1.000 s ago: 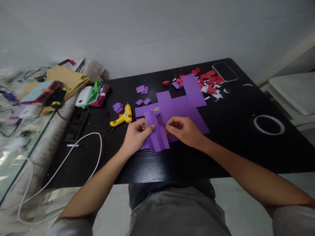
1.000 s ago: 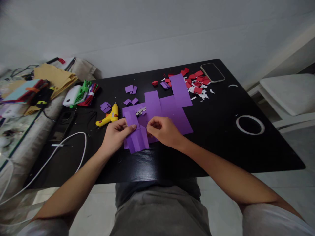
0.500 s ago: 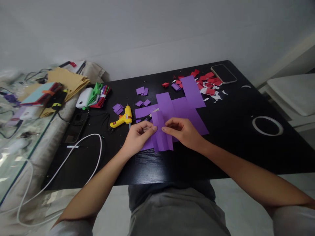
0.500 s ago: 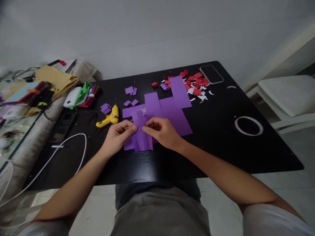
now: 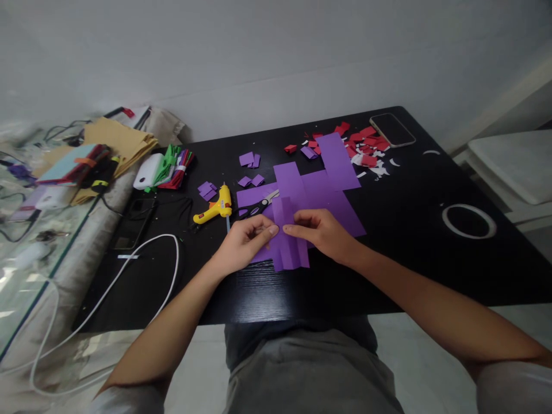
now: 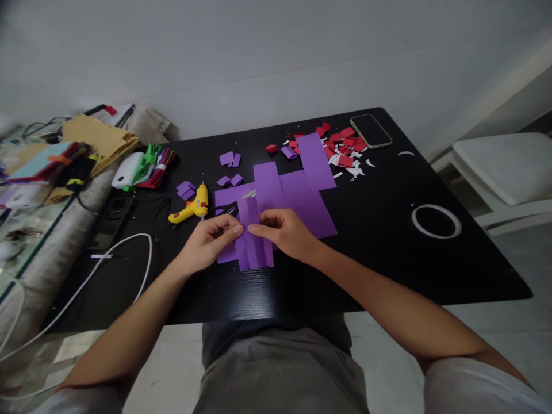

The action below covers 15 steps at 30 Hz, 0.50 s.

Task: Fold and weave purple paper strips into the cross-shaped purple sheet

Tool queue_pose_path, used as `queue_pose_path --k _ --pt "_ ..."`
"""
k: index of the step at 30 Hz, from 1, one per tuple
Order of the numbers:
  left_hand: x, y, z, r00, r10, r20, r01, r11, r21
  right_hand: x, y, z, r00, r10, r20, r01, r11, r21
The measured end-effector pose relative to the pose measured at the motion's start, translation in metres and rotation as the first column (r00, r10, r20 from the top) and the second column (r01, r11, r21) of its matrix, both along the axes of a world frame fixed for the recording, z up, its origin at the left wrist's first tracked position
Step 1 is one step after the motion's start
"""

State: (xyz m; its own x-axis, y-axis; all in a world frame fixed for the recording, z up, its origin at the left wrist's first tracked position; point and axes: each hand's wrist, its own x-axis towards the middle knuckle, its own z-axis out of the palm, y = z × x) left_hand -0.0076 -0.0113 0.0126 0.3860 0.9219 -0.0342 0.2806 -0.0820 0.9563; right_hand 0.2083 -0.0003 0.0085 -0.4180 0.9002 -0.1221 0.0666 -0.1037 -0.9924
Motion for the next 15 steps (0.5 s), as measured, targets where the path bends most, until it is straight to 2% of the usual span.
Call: queue_pose_path --k 8,15 --pt "-0.0051 0.0013 -0.0025 0.991 -0.03 -0.132 0.042 0.995 0.088 0.001 0.0029 -0.0036 0.999 0.005 -0.042 -0.008 0.998 -0.068" --pt "-0.0073 0.0036 -0.0045 0.992 -0.031 -0.119 0.043 0.994 0.1 0.0011 0.0049 -0.0049 1.0 -0.002 -0.007 0.001 0.999 -0.054"
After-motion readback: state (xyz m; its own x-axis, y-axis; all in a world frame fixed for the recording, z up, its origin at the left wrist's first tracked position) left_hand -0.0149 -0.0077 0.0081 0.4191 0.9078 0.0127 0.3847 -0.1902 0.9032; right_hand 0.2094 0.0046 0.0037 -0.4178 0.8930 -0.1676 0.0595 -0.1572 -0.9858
